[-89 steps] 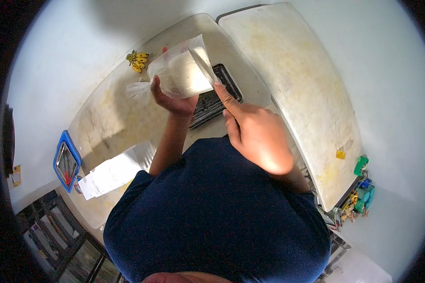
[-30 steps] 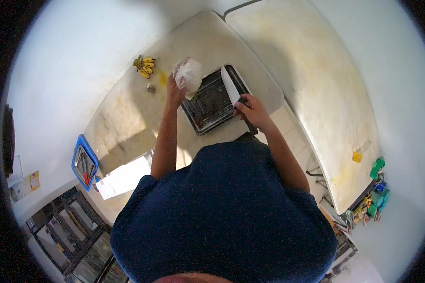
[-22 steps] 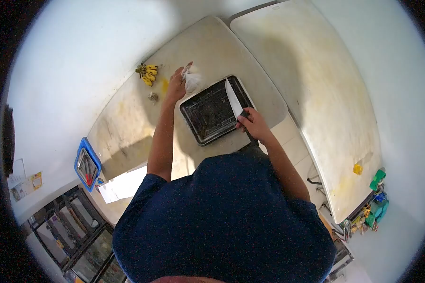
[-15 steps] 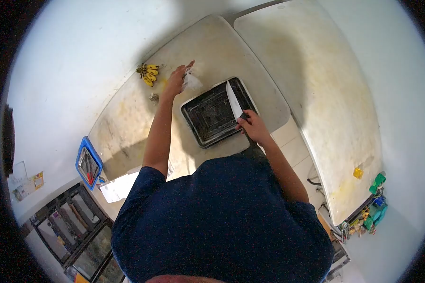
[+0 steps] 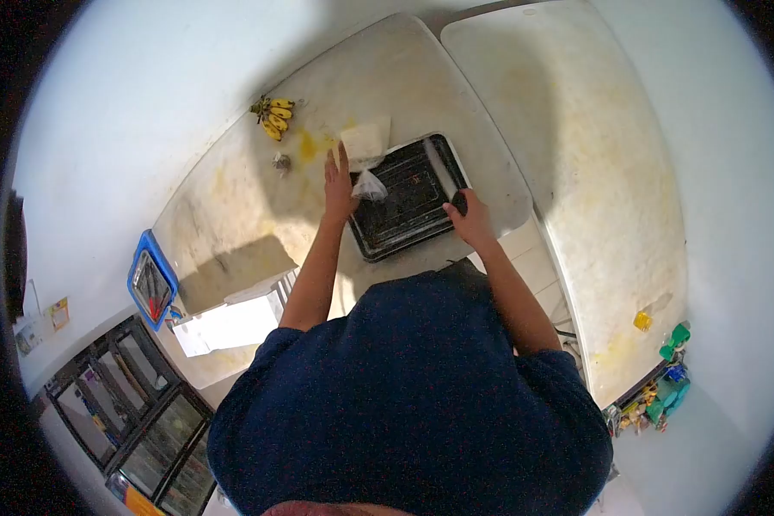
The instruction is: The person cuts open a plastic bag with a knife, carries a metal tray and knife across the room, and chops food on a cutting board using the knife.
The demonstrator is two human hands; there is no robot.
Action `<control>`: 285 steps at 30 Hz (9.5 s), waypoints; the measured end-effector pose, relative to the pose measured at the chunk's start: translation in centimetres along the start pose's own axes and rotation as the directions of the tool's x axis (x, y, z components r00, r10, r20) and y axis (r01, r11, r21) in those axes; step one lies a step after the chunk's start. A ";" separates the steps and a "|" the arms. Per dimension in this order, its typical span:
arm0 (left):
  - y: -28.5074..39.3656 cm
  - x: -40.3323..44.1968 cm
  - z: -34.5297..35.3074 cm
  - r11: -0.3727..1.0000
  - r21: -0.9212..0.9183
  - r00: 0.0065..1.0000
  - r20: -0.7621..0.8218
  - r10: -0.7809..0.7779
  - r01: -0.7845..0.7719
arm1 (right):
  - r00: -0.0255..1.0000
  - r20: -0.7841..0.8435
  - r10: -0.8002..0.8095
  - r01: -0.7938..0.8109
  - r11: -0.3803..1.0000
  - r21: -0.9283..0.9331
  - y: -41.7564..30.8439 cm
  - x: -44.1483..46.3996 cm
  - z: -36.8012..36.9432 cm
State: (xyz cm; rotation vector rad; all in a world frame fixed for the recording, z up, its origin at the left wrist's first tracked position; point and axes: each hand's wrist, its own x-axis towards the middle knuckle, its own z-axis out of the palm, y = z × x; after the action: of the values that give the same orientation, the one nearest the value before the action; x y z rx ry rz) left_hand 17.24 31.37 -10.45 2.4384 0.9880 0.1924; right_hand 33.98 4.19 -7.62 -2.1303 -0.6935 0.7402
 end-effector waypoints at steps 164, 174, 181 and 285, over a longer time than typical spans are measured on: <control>-3.9 -18.5 11.2 0.520 -0.785 0.939 0.324 -0.118 0.337 | 0.944 0.053 0.326 -0.286 0.888 -0.361 -3.9 -11.0 -2.3; -4.5 -18.4 11.7 0.541 -0.774 0.940 0.322 -0.111 0.329 | 0.945 0.006 0.326 -0.293 0.856 -0.426 -1.8 -11.0 -0.5; -2.2 -18.6 8.5 0.549 -0.724 0.900 0.413 -0.140 0.417 | 0.927 0.082 0.367 -0.320 0.885 -0.339 -2.3 -10.3 -0.4; -1.6 -17.9 7.6 0.429 -0.793 0.888 0.457 -0.052 0.433 | 0.978 -0.019 0.207 -0.183 0.812 -0.554 0.6 -9.9 2.4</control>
State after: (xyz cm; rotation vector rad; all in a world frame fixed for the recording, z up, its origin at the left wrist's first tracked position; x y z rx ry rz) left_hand 5.57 17.11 -16.83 1.2486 0.7632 0.0920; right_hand 25.65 -1.68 -6.69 -2.7598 -0.7886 0.7573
